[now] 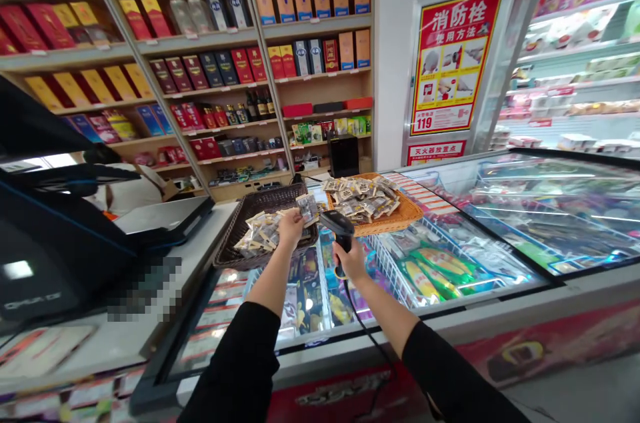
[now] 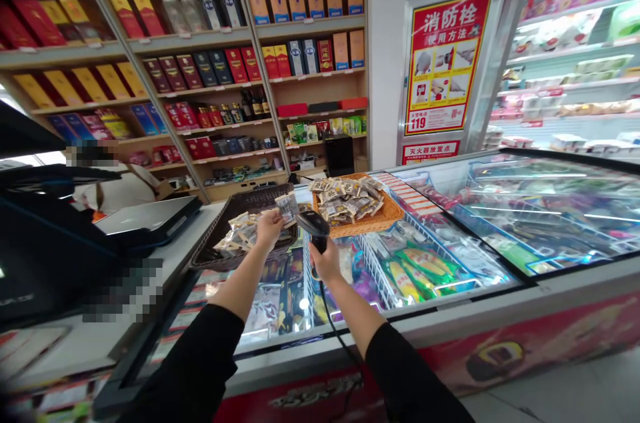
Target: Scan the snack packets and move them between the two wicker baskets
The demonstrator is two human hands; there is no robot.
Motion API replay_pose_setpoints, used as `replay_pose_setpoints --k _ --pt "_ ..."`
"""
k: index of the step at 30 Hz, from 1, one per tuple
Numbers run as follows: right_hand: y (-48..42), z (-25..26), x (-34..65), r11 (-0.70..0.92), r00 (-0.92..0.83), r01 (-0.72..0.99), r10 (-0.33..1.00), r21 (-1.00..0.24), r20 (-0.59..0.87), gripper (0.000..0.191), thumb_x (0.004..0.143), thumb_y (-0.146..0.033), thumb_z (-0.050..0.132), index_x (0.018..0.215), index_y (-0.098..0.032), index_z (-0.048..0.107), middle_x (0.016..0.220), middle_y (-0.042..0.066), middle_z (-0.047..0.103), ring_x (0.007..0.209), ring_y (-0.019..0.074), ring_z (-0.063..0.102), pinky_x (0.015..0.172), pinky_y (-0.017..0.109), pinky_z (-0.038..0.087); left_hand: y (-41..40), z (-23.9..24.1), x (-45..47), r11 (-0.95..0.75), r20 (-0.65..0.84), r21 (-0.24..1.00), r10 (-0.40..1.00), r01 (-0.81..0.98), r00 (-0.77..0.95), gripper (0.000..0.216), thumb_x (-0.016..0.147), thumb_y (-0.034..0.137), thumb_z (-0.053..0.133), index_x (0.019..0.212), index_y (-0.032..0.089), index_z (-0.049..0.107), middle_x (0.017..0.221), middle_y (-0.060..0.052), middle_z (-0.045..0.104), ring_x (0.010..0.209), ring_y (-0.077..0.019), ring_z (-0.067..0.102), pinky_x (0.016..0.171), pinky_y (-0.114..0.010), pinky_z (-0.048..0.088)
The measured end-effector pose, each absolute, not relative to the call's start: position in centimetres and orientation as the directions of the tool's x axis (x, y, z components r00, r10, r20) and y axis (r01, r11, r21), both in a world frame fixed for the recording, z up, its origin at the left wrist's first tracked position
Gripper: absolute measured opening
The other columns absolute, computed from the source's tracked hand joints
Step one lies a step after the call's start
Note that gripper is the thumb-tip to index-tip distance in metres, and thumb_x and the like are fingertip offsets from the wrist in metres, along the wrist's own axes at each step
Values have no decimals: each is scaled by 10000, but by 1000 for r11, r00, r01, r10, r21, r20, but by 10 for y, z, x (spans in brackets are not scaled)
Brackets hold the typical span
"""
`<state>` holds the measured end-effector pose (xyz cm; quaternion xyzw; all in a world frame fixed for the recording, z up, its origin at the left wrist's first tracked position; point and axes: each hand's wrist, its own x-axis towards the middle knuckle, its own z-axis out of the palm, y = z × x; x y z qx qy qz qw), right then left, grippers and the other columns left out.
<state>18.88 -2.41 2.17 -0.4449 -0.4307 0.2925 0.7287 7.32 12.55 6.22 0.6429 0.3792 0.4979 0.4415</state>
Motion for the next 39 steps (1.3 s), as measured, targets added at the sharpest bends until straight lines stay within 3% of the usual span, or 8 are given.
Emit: replay_pose_setpoints --k 15,20,22,25,28,33,36,39 --pt "-23 7 184 472 460 38 774 -881 435 224 762 -401 588 803 -193 519 445 -67 481 359 115 453 403 238 378 126 58 75 -426 395 904 862 30 317 229 641 170 611 863 145 666 870 -39 707 876 -208 643 840 -349 475" --pt "-25 8 183 478 461 -17 783 -878 417 215 752 -388 601 798 -195 519 442 -68 484 361 114 447 402 238 378 125 60 77 -408 376 911 882 62 283 246 651 136 595 889 136 657 853 -38 702 861 -191 643 807 -316 482" --pt "-26 9 184 483 473 -54 783 -874 403 209 752 -383 603 767 -195 512 428 -70 474 356 108 439 399 236 376 122 63 74 -436 410 889 894 142 179 295 680 170 594 967 135 650 855 -49 694 840 -187 638 787 -306 479" --pt "-26 12 191 498 545 -152 762 -854 348 219 739 -377 612 713 -199 487 417 -76 462 339 96 425 381 229 368 114 70 68 -462 512 821 856 335 -73 433 764 254 528 1187 168 565 863 -46 671 797 -170 615 783 -305 462" --pt "-25 16 203 537 657 -280 712 -796 249 251 698 -365 638 677 -207 444 441 -78 478 320 85 419 352 221 354 106 75 64 -426 586 734 791 529 -175 460 780 258 486 1232 201 543 888 -51 624 785 -169 578 792 -308 443" --pt "-24 17 222 519 724 -484 690 -704 11 293 619 -354 664 725 -215 429 455 -95 482 309 86 423 312 205 336 92 83 63 -385 694 550 704 741 -149 409 699 183 550 1096 218 641 1037 -96 526 972 -238 514 883 -366 390" --pt "-26 16 233 503 697 -524 717 -687 -7 294 610 -332 669 766 -210 453 470 -94 496 321 85 435 318 199 347 83 90 66 -431 767 469 631 771 -114 409 705 139 531 1085 244 638 1116 -89 506 1048 -252 483 934 -403 340" --pt "-28 17 254 509 684 -528 730 -680 15 295 602 -328 676 744 -210 446 468 -89 497 316 84 433 311 198 343 79 96 83 -560 786 357 612 747 83 366 728 140 515 1046 261 648 1111 -68 536 1045 -227 501 938 -376 338"
